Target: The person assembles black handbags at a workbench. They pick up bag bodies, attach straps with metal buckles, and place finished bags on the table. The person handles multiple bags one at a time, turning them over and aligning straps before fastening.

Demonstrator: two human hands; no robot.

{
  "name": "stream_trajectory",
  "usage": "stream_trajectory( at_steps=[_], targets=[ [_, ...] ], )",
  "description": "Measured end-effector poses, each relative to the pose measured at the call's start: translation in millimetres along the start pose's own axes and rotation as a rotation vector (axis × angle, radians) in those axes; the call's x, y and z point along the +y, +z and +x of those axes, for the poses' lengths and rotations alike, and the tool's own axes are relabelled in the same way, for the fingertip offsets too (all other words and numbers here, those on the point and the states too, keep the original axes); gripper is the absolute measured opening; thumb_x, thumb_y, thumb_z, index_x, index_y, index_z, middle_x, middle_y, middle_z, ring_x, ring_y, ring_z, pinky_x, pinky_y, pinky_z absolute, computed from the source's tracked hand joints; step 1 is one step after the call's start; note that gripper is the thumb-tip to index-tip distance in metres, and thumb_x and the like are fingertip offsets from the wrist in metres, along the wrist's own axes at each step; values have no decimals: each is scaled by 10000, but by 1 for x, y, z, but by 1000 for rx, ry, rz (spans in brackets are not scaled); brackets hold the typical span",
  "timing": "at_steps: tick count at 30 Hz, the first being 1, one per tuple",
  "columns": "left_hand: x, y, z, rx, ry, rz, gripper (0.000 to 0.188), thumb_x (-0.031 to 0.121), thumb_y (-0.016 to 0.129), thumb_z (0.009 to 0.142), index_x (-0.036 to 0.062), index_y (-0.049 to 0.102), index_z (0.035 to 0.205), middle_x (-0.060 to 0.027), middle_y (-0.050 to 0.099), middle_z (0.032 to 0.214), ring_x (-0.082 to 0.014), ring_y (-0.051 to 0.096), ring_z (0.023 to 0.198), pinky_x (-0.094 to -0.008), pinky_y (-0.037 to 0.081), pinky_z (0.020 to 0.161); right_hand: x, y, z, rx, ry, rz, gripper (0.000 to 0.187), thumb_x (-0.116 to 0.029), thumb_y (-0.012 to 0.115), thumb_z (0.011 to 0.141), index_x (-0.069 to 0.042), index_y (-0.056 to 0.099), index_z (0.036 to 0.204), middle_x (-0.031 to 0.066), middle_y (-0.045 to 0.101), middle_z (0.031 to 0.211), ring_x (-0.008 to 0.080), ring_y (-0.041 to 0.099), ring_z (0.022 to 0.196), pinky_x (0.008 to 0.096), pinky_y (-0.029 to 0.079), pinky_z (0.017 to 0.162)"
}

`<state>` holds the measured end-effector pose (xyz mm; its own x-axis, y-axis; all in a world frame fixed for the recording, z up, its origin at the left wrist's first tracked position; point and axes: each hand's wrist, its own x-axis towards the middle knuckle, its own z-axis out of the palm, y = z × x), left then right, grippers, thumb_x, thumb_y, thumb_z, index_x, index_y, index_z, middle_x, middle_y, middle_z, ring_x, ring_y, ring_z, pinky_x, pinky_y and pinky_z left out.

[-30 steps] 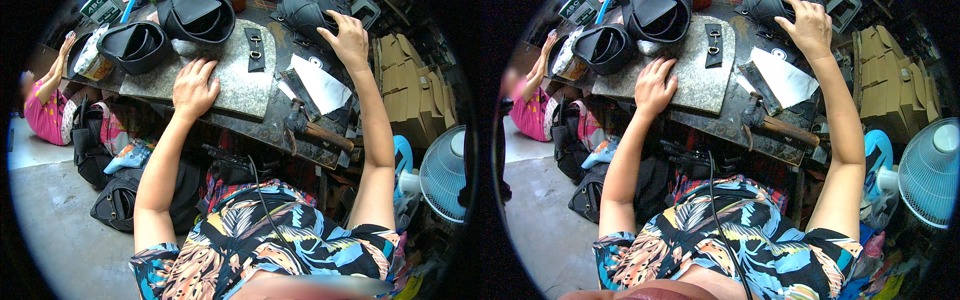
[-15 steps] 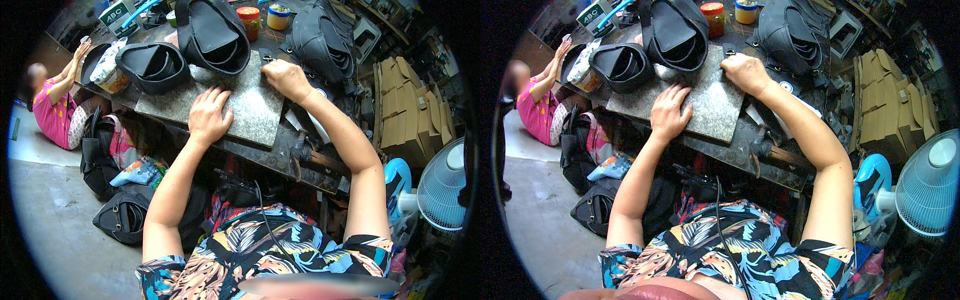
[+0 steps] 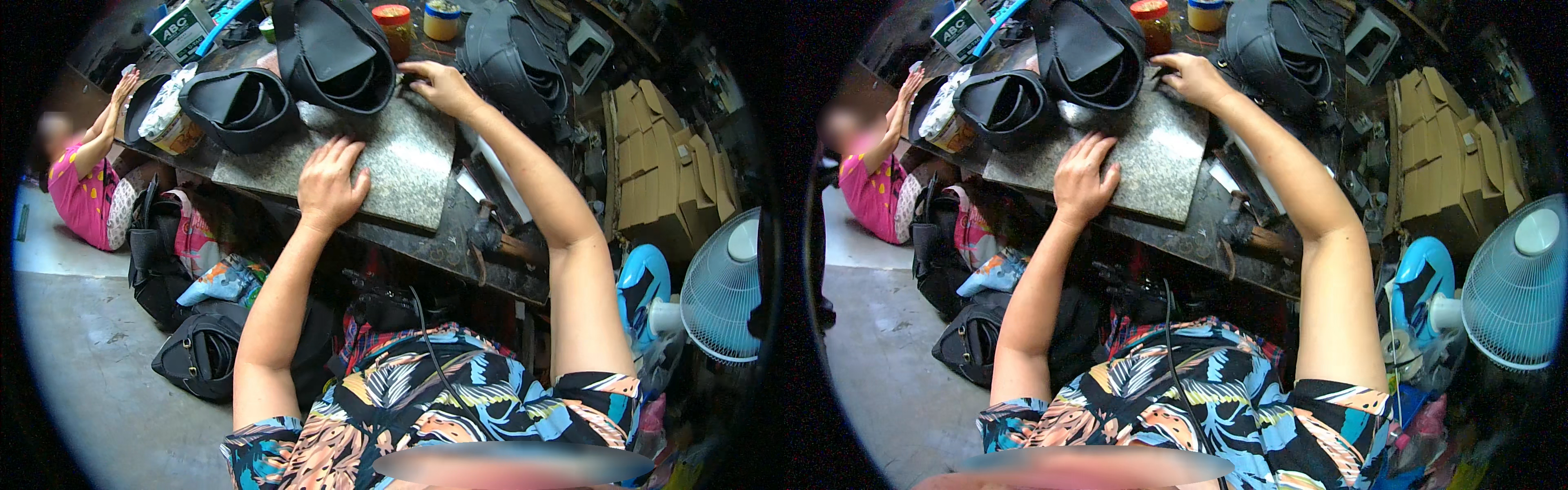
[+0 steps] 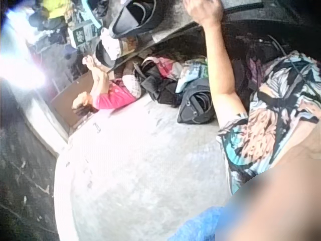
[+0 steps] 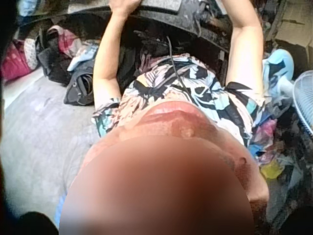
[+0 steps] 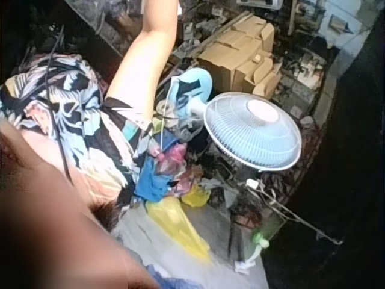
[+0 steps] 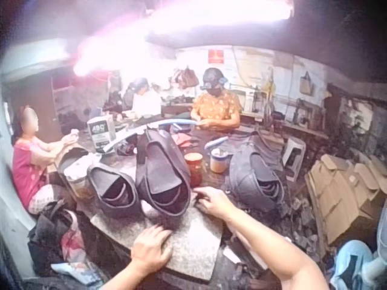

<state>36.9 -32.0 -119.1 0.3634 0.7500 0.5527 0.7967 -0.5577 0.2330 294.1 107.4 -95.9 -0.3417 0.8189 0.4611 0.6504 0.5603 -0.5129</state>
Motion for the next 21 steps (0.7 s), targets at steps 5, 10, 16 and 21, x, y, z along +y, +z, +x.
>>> stream_trajectory(
  at_steps=[5, 10, 16, 21],
  targets=[
    [-8, 9, -2, 6, 2, 57, 380, 278, 631, 841, 80, 668, 1163, -180, 660, 1215, -355, 605, 1164, -439, 451, 1035, -15, -62, -41, -73, -40, -1, 321, -181, 636, 972, -103, 658, 1283, 84, 727, 1137, 174, 686, 1039, 314, 536, 918],
    [-12, 12, -3, 13, 28, 77, 371, 278, 618, 857, 91, 668, 1173, -163, 662, 1226, -349, 599, 1181, -431, 451, 1037, -28, -129, -126, -145, 234, 44, 219, -211, 619, 984, -43, 714, 1086, 19, 692, 870, 72, 624, 780, 233, 515, 695],
    [-14, 12, -3, -39, 15, 87, 376, 283, 604, 896, 113, 652, 1228, -144, 650, 1264, -324, 590, 1211, -413, 447, 1042, -65, -123, -195, -308, 507, -275, 320, -374, 721, 867, -110, 729, 1048, 122, 731, 872, 305, 707, 823, 413, 541, 744],
    [-15, 11, -4, -28, 19, 87, 389, 281, 609, 868, 101, 651, 1210, -152, 651, 1262, -336, 589, 1206, -421, 447, 1043, -82, -99, -213, -212, 429, -275, 287, -259, 789, 800, -64, 638, 947, 79, 677, 815, 200, 669, 757, 347, 513, 679]
  ],
)
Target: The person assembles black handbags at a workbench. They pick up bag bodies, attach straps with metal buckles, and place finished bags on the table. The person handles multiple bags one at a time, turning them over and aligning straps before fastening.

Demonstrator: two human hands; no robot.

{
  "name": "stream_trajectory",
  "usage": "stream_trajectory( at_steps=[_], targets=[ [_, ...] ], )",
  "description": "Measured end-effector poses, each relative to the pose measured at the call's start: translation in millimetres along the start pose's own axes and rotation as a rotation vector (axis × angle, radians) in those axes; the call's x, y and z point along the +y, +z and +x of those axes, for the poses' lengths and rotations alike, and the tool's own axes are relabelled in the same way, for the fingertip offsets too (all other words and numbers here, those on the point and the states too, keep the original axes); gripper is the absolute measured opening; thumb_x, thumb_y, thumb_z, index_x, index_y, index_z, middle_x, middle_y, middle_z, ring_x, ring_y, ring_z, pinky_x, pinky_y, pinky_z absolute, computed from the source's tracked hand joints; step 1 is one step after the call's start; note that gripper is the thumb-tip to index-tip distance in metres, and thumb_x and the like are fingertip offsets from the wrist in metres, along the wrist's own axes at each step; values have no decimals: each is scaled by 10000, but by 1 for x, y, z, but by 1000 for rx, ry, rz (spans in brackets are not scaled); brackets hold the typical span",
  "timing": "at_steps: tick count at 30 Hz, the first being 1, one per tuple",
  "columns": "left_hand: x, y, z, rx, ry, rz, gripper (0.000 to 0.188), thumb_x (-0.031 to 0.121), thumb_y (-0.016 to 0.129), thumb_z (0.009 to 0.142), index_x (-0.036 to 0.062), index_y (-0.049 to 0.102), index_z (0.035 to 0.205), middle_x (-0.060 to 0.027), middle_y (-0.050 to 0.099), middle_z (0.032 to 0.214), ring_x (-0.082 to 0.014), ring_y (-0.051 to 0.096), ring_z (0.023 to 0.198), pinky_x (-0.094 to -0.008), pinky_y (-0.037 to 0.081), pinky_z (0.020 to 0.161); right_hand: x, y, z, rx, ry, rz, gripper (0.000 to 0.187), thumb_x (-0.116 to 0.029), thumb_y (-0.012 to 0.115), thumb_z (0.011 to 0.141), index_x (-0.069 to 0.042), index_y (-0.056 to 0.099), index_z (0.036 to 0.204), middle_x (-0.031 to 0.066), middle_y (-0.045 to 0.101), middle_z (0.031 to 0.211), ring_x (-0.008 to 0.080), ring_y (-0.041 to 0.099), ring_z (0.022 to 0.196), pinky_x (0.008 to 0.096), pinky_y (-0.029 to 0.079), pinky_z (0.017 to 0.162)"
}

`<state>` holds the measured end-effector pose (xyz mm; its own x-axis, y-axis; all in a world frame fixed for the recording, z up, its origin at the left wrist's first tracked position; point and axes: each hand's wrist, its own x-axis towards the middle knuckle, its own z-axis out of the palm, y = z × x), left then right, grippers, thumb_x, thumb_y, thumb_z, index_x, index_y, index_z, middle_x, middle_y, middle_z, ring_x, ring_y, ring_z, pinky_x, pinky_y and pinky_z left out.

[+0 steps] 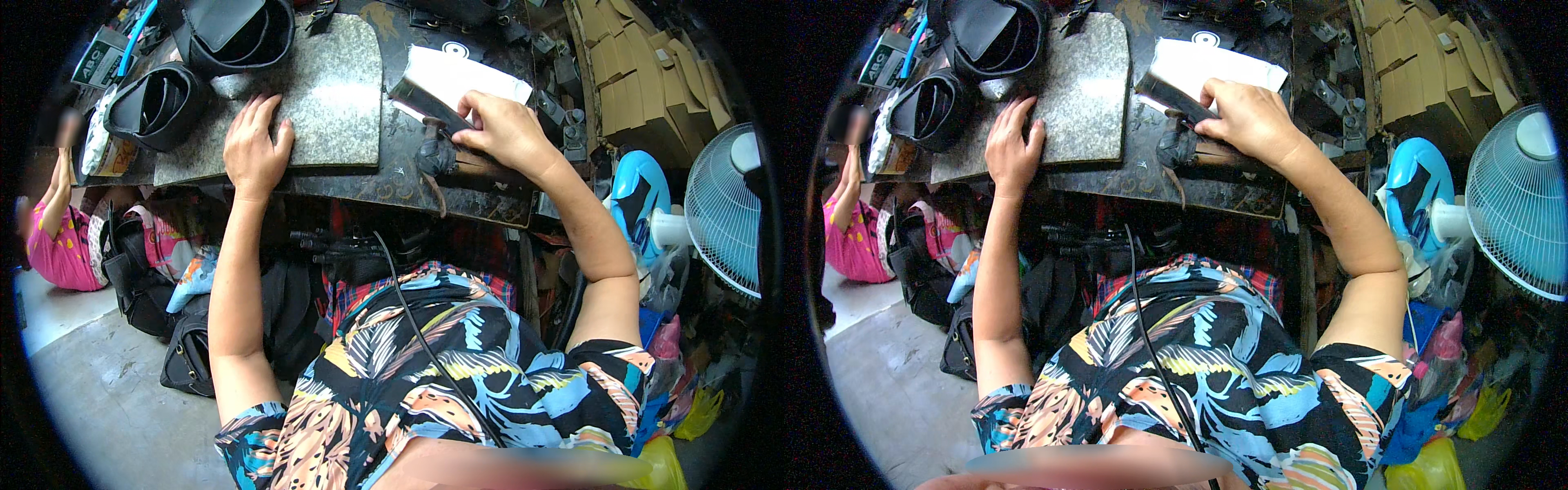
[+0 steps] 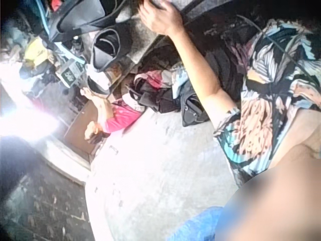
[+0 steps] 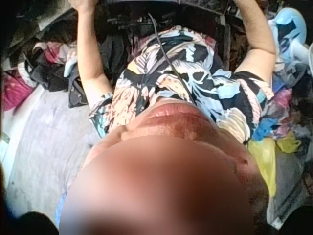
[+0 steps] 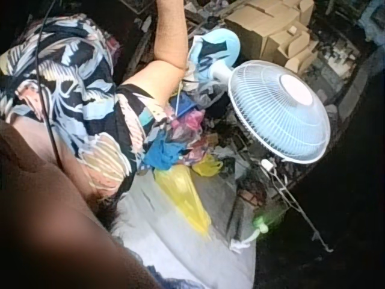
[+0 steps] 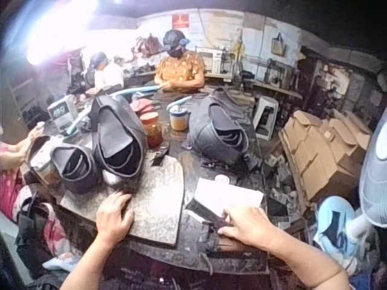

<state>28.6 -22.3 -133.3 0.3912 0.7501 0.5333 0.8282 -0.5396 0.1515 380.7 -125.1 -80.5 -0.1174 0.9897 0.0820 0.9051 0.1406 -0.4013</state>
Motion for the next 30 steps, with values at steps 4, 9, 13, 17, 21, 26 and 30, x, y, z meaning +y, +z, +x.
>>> stream_trajectory(
  at_steps=[4, 9, 13, 17, 21, 26, 30],
  targets=[
    [1, -1, -1, 2, -8, -2, 380, 269, 618, 868, 98, 655, 1206, -151, 653, 1258, -333, 590, 1207, -418, 446, 1045, 15, -11, 2, 255, 32, 110, 157, -124, 713, 841, -68, 598, 933, 38, 635, 775, 154, 626, 680, 306, 503, 643],
    [2, -3, -1, 6, -1, -4, 375, 259, 625, 869, 91, 656, 1203, -151, 655, 1253, -331, 593, 1202, -420, 446, 1044, 26, -16, -11, 234, -187, -275, 172, -230, 745, 827, -132, 654, 935, 50, 640, 884, 247, 673, 847, 378, 546, 754],
    [1, -3, 0, -5, -10, -18, 371, 260, 621, 874, 95, 657, 1205, -156, 649, 1267, -332, 590, 1209, -423, 445, 1045, 38, -23, -21, 190, -123, -135, 153, -236, 717, 866, -106, 681, 939, 56, 658, 918, 217, 659, 854, 342, 528, 747],
    [1, -4, -2, -10, -19, -20, 370, 261, 619, 878, 97, 659, 1208, -155, 646, 1275, -331, 589, 1213, -423, 444, 1046, 57, -39, -21, 233, 64, 25, 135, -153, 678, 908, -30, 674, 961, 61, 671, 888, 170, 645, 780, 292, 500, 707],
    [-1, -3, -1, -14, -22, -24, 368, 261, 621, 881, 99, 663, 1208, -150, 645, 1279, -327, 589, 1215, -418, 442, 1049, 65, -41, -21, 286, 64, 77, 151, -156, 667, 922, -22, 682, 992, 77, 689, 912, 161, 656, 801, 290, 503, 728],
    [-5, -1, -2, -20, -23, -5, 378, 276, 605, 890, 100, 664, 1220, -144, 645, 1283, -324, 588, 1219, -412, 440, 1052, 61, -26, -12, 258, 38, 75, 167, -157, 661, 926, -28, 706, 1022, 96, 708, 937, 183, 679, 824, 288, 518, 740],
    [-8, 0, -4, -17, -8, -9, 389, 276, 597, 891, 92, 658, 1229, -153, 643, 1282, -331, 583, 1226, -417, 437, 1057, 49, -9, 4, 242, -24, -22, 232, -225, 669, 911, -75, 712, 1083, 95, 702, 990, 248, 686, 875, 333, 535, 779]
  ],
)
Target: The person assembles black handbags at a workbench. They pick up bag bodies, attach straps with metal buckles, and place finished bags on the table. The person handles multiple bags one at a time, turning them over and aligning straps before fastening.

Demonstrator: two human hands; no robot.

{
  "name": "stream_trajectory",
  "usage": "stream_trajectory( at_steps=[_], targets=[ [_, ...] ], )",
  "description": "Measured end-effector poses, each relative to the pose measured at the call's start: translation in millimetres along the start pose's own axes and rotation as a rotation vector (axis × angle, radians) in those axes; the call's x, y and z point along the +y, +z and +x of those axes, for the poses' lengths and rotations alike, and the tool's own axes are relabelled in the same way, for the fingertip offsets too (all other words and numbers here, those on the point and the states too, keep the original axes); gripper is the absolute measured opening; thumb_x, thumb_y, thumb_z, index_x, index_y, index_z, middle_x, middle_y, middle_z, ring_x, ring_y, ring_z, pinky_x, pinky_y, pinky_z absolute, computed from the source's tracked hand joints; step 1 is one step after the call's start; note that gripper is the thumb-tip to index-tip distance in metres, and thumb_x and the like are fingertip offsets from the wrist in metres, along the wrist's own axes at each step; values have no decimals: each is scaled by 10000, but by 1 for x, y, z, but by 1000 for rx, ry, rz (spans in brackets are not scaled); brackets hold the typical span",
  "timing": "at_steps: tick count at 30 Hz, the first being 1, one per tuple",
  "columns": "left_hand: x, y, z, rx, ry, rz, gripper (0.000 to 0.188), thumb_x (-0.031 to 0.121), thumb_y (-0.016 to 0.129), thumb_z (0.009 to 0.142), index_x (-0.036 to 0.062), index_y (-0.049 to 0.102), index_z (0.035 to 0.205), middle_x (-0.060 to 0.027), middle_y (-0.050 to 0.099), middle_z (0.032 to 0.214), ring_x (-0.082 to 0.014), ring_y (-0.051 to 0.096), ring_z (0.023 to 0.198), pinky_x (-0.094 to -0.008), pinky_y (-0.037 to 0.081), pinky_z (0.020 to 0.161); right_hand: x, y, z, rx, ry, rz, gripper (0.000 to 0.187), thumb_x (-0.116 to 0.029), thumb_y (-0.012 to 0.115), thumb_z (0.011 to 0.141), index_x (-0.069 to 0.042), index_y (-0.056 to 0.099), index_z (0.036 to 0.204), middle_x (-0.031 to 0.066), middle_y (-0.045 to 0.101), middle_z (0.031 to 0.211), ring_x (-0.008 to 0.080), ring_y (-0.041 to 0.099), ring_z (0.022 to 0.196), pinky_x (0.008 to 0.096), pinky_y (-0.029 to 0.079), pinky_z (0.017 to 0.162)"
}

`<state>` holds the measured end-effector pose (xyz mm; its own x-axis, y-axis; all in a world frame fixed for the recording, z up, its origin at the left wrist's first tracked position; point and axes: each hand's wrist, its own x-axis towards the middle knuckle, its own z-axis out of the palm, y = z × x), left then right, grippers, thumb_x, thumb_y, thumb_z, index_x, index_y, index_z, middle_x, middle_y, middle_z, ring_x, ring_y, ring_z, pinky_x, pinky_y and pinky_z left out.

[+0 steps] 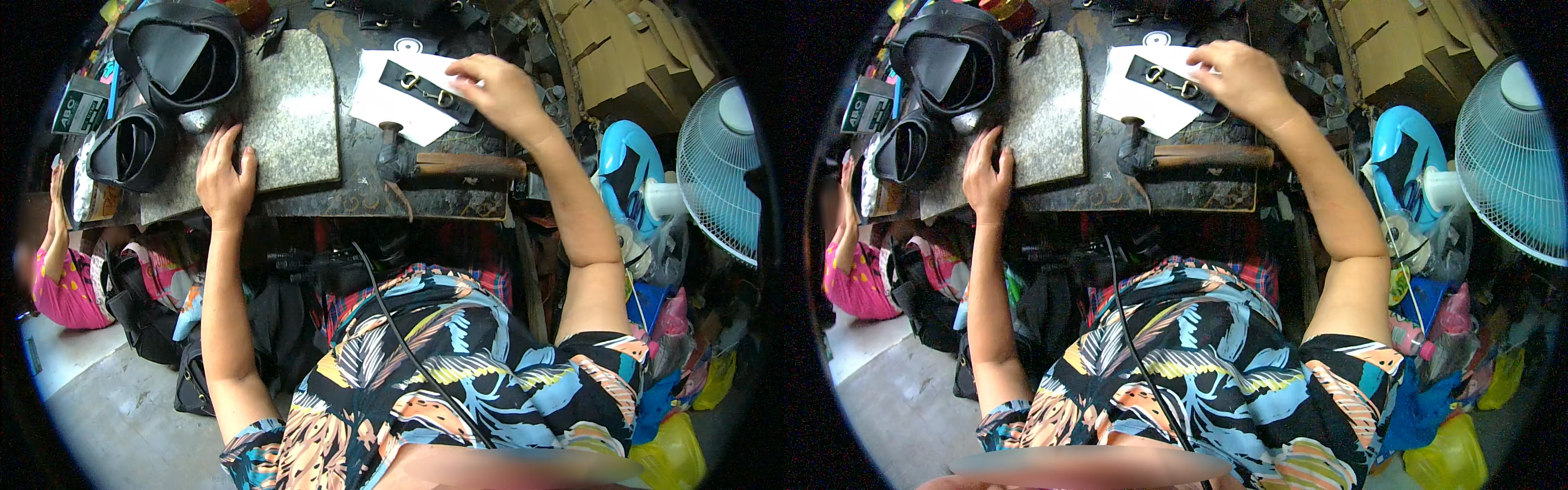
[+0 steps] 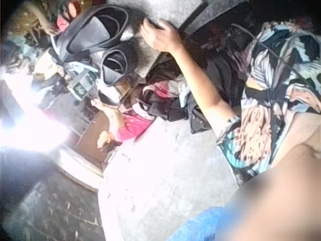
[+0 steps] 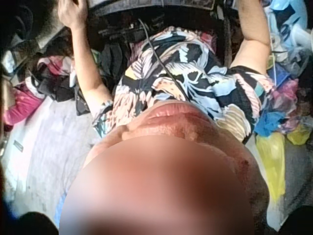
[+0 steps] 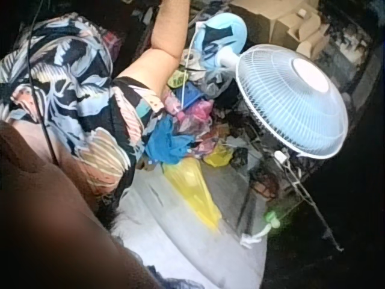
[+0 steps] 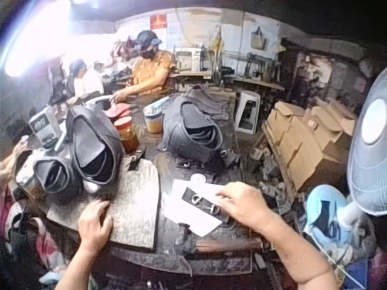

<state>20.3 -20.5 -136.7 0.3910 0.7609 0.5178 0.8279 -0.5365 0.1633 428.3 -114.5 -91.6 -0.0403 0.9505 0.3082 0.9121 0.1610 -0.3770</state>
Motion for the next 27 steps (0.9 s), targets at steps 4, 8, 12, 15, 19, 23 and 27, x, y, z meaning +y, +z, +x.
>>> stream_trajectory(
  at_steps=[4, 8, 12, 15, 19, 23, 27],
  targets=[
    [-1, 0, 0, -18, -15, -10, 394, 263, 604, 882, 86, 653, 1231, -186, 634, 1277, -359, 580, 1218, -437, 433, 1057, -19, 20, 9, -28, -154, -99, 458, -201, 723, 792, -100, 646, 1232, 114, 678, 997, 266, 676, 887, 380, 549, 799],
    [2, -3, 0, -7, -25, -19, 392, 241, 619, 861, 72, 645, 1214, -192, 634, 1273, -367, 575, 1220, -445, 427, 1062, -23, 19, 19, -166, -166, 235, 455, -167, 742, 786, -79, 638, 1220, 123, 662, 1054, 287, 657, 939, 382, 540, 843],
    [6, -7, 0, -11, -28, -33, 392, 231, 615, 852, 65, 640, 1206, -182, 628, 1287, -363, 567, 1227, -444, 422, 1069, -12, 4, 25, 49, -205, -68, 482, -275, 769, 794, -64, 640, 1207, 125, 668, 1149, 314, 600, 1089, 411, 494, 971],
    [8, -8, 1, -12, -26, -39, 397, 232, 618, 844, 66, 639, 1204, -171, 628, 1291, -357, 561, 1237, -442, 417, 1075, -11, -1, 19, -69, -61, -98, 463, -249, 748, 811, -55, 637, 1217, 136, 670, 1157, 316, 606, 1090, 410, 493, 974],
    [9, -8, 1, -4, -31, -28, 401, 239, 624, 841, 68, 637, 1203, -165, 624, 1301, -348, 558, 1244, -444, 410, 1083, -19, -7, 18, -114, -82, -22, 433, -232, 743, 810, -67, 659, 1201, 126, 685, 1138, 301, 622, 1082, 402, 504, 960],
    [11, -9, -1, 13, -34, -36, 402, 245, 626, 840, 69, 640, 1202, -165, 627, 1294, -349, 560, 1240, -442, 409, 1087, -11, -21, 55, 244, -194, -59, 377, -227, 745, 818, -90, 691, 1165, 98, 683, 1162, 287, 614, 1106, 392, 499, 967],
    [14, -11, -5, 10, -50, -55, 400, 252, 632, 837, 69, 648, 1191, -160, 638, 1274, -355, 568, 1230, -449, 410, 1087, 4, -14, 98, 384, -163, -204, 400, -235, 759, 809, -79, 672, 1167, 88, 647, 1211, 283, 570, 1180, 400, 477, 988]
  ],
)
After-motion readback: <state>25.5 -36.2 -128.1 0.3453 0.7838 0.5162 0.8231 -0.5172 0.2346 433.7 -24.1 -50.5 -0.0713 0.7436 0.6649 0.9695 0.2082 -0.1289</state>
